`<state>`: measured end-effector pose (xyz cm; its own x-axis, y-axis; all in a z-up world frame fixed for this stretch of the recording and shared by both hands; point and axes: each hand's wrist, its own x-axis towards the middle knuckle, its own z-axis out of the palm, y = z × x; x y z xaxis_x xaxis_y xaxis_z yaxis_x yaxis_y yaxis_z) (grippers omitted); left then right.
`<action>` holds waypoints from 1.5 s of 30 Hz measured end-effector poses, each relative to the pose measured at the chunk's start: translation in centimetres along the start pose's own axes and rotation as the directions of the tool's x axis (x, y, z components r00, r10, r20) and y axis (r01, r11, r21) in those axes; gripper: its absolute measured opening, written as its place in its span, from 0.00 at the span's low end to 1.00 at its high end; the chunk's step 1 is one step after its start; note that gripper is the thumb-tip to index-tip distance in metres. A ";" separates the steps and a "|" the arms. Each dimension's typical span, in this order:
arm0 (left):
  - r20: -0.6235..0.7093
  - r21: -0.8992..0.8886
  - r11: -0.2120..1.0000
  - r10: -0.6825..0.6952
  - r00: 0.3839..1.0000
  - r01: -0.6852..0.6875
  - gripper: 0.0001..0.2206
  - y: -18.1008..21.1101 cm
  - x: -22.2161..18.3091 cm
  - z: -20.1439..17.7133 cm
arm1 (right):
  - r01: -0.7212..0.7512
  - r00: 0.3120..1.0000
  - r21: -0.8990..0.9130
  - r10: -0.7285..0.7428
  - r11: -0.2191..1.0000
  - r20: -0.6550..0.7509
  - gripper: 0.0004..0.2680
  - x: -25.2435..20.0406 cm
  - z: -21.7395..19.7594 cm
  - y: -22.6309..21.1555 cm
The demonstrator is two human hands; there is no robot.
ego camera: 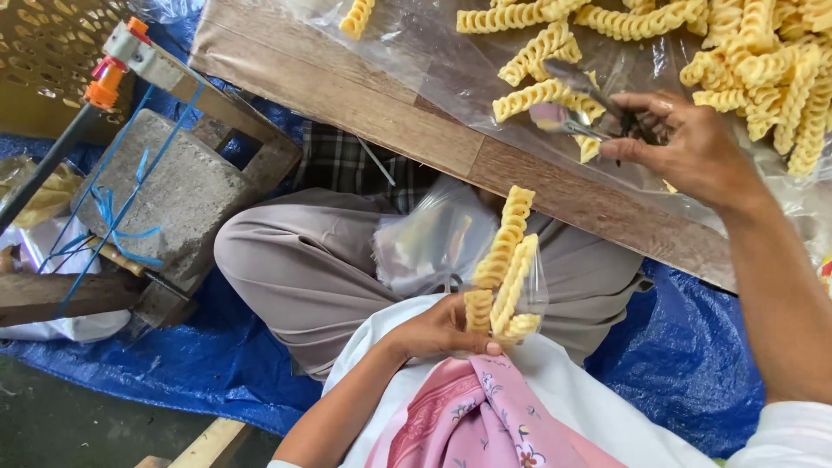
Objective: Manually filling small plastic bags with snacks using tongs and sealing them with a heat sealer
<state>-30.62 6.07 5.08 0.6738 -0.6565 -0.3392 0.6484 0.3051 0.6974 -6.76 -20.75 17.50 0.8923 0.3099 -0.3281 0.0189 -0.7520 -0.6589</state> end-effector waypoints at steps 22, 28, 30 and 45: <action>0.071 0.243 0.899 0.359 0.931 -0.365 0.18 10.7 3.2 -0.3 | 0.178 0.984 -0.316 -0.178 0.932 0.030 0.18 -5.4 -8.3 -7.8; 0.040 0.564 0.657 0.583 0.812 -0.499 0.28 12.5 3.0 0.5 | -0.007 1.000 -0.320 0.015 0.947 0.022 0.18 -5.0 -8.6 -8.6; -0.020 0.480 0.751 0.527 0.850 -0.454 0.31 12.9 2.8 0.7 | -0.067 0.998 -0.253 0.066 0.965 -0.013 0.13 -5.6 -7.2 -10.2; 0.248 0.285 0.904 0.251 0.936 -0.318 0.36 7.0 3.6 -3.4 | -0.163 0.814 -0.693 0.493 0.702 0.308 0.12 -3.4 -4.1 -14.6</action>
<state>-22.50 8.18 6.63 0.7055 -0.7085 0.0144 0.2709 0.2884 0.9184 -8.16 -13.24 31.01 0.5967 0.0608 -0.8002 0.1805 -0.9817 0.0600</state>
